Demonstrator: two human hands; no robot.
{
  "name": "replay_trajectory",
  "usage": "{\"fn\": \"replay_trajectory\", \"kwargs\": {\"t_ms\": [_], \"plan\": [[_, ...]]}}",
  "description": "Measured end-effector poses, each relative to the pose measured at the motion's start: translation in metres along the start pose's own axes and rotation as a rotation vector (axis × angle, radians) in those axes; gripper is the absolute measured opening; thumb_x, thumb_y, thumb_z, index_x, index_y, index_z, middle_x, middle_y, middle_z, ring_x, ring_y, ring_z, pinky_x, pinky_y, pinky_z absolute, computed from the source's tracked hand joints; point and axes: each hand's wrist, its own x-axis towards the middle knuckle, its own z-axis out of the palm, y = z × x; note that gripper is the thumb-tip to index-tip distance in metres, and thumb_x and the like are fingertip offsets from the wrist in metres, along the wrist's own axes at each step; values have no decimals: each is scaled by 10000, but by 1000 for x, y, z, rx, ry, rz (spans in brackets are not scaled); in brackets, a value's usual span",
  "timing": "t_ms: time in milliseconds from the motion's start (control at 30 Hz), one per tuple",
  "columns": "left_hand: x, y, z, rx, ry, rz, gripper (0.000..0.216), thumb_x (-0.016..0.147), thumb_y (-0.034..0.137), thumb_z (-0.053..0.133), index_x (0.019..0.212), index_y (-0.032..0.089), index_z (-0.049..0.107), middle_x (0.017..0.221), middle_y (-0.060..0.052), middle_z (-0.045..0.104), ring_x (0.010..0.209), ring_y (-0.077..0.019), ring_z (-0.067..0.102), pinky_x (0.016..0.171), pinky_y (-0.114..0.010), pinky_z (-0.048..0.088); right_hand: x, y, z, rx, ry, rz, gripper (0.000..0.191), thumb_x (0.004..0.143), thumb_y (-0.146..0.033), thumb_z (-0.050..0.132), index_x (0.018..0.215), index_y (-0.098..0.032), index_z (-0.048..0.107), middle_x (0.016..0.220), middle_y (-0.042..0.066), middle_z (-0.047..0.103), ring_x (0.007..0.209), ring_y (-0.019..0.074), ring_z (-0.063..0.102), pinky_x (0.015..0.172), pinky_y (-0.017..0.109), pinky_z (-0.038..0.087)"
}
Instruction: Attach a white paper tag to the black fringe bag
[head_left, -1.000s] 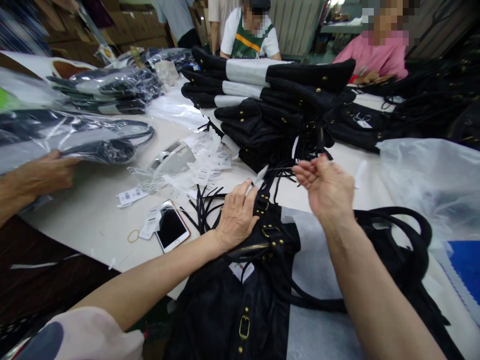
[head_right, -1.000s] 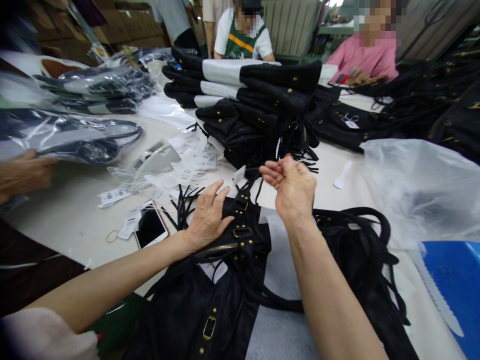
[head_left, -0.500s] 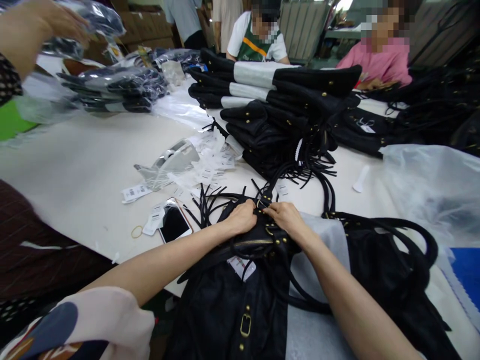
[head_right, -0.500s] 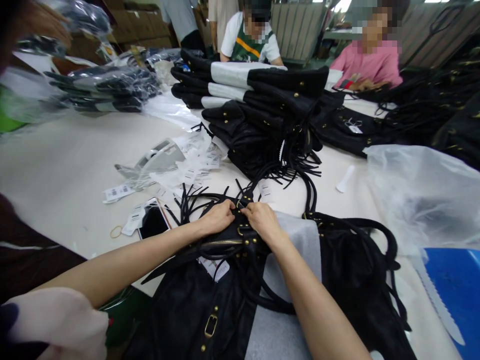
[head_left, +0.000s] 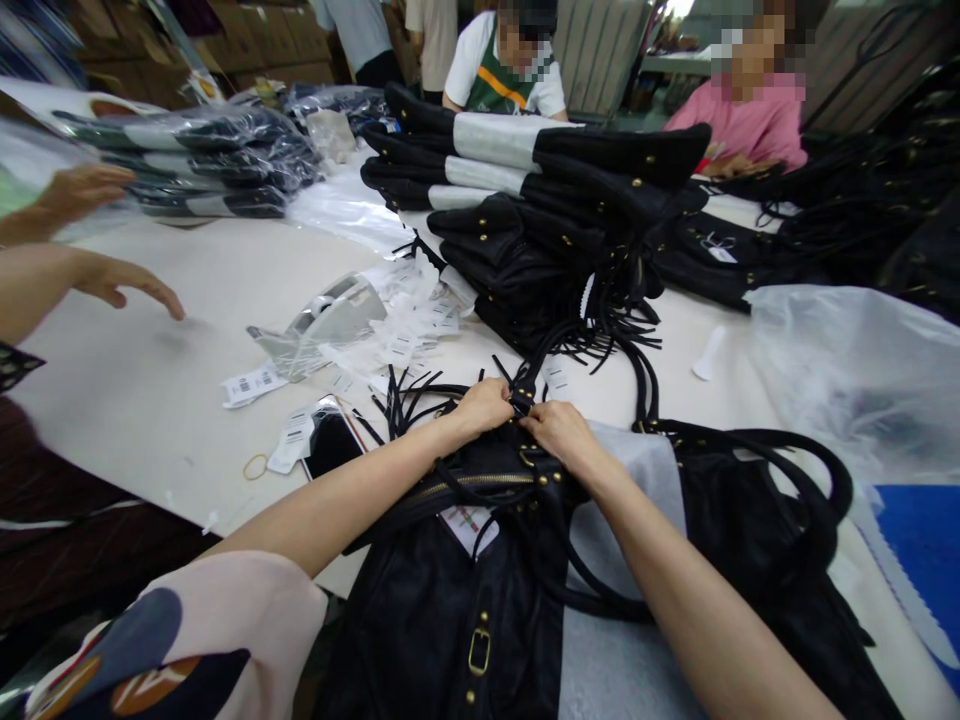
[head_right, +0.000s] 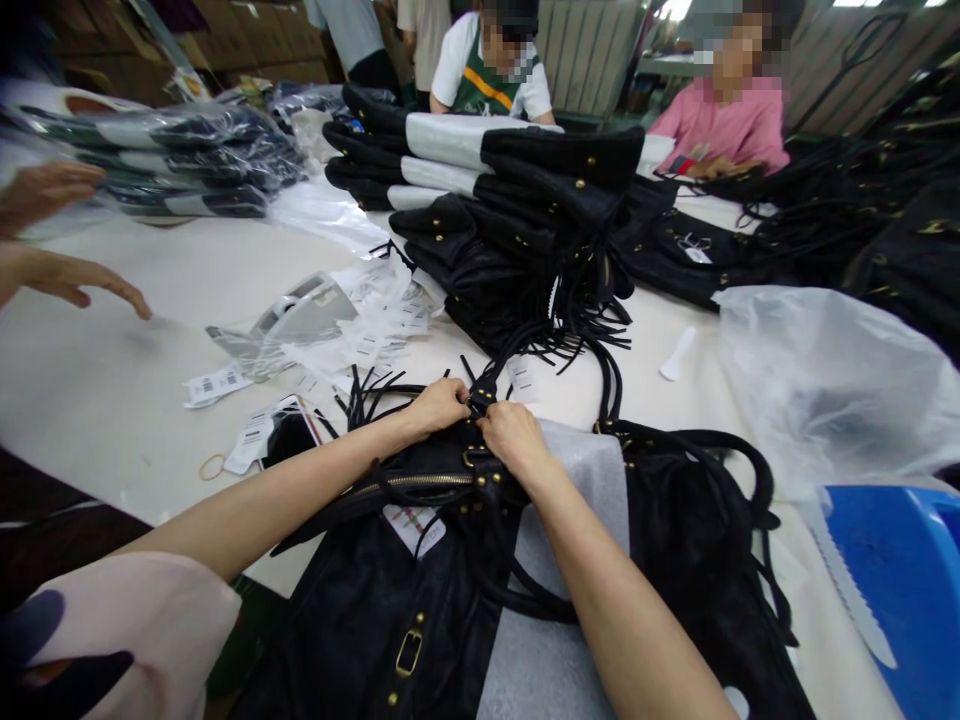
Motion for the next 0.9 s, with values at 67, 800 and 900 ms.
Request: {"fn": "replay_trajectory", "kwargs": {"t_ms": [67, 800, 900], "plan": [[-4, -4, 3, -30, 36, 17, 146, 625, 136, 517, 759, 152, 571, 707, -26, 591, 685, -153, 557, 613, -236, 435, 1, -1, -1, -12, -8, 1, 222, 817, -283, 499, 799, -142, 670, 834, 143, 659, 807, 248, 605, 667, 284, 380], [-19, -10, 8, 190, 156, 201, 226, 761, 100, 453, 857, 167, 646, 860, -63, 658, 830, -173, 606, 795, -262, 451, 0, 18, -13, 146, 444, 134, 264, 822, -203, 440, 1038, -139, 578, 1013, 128, 595, 906, 219, 569, 789, 305, 413], [-20, -10, 8, 189, 159, 194, 241, 762, 90, 451, 877, 177, 644, 878, -57, 656, 851, -167, 601, 803, -257, 446, 20, 39, -24, 163, 284, 432, 404, 806, -240, 474, 1173, -71, 476, 1078, 194, 555, 988, 268, 546, 815, 341, 414]]}}
